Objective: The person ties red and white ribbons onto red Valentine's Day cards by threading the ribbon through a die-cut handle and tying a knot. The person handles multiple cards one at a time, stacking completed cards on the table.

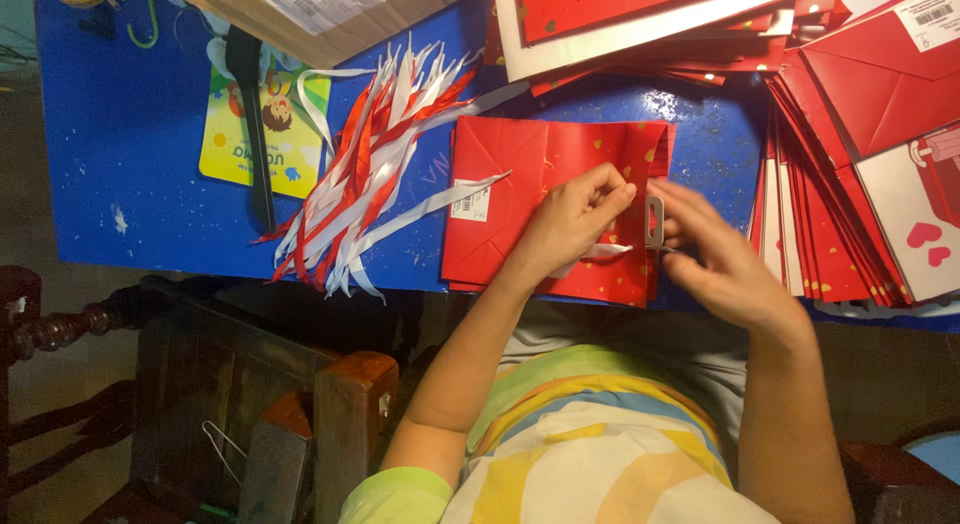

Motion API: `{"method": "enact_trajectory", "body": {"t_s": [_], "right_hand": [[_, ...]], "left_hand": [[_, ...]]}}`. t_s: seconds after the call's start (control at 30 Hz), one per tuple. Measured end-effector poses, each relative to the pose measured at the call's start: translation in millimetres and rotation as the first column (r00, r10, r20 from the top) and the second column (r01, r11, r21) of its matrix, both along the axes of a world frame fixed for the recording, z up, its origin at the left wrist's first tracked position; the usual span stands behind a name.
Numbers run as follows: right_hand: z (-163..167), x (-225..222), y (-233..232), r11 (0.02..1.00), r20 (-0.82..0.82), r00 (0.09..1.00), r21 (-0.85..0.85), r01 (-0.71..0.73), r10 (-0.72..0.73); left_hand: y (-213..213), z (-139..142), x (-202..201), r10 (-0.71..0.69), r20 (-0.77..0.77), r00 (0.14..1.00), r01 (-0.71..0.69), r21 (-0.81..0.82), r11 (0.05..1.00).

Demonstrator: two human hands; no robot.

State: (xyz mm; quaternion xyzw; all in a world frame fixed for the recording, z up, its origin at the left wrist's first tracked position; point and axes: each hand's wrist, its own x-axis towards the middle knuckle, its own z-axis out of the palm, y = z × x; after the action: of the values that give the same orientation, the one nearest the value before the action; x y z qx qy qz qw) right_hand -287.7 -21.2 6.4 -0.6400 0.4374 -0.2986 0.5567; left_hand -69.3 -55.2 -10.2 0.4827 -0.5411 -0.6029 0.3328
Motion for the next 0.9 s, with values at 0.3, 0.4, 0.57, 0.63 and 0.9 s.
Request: {"method": "enact_trajectory", "body": {"t_s": [0.3,0.4,0.57,0.63,0.9], "right_hand": [[-16.2,32.2,-22.1,0.929,-0.125,0.926,0.055,0.366,-0.357],[-17.3,32.7,-20.5,0.916,-0.197,0.898,-0.001,0.401,-0.393],[-21.5,27.2,-19.2,0.903,-0.21,0.88,-0.163,0.398,-0.426],[-22.7,26.6,-20.4,0.887,-0.184,0.869,-0.156,0.436,-0.459],[-22.4,27.7,-21.4,0.842,0.088,0.838,0.033,0.538,-0.538]], "left_hand": [[-6.9,-1.6,-1.3,-0.032,-0.057,0.998,0.044,0.228,0.973],[-8.3,-3.6,0.9,-0.022,-0.219,0.976,0.092,0.316,0.944],[-11.8,-6.2,18.4,-0.056,-0.412,0.91,0.231,0.389,0.892],[-12.9,-6.6,28.5,-0.103,-0.385,0.917,0.245,0.341,0.908],[-13.8,-16.7,47.9,0.007,-0.671,0.742,0.267,0.304,0.914]]}}
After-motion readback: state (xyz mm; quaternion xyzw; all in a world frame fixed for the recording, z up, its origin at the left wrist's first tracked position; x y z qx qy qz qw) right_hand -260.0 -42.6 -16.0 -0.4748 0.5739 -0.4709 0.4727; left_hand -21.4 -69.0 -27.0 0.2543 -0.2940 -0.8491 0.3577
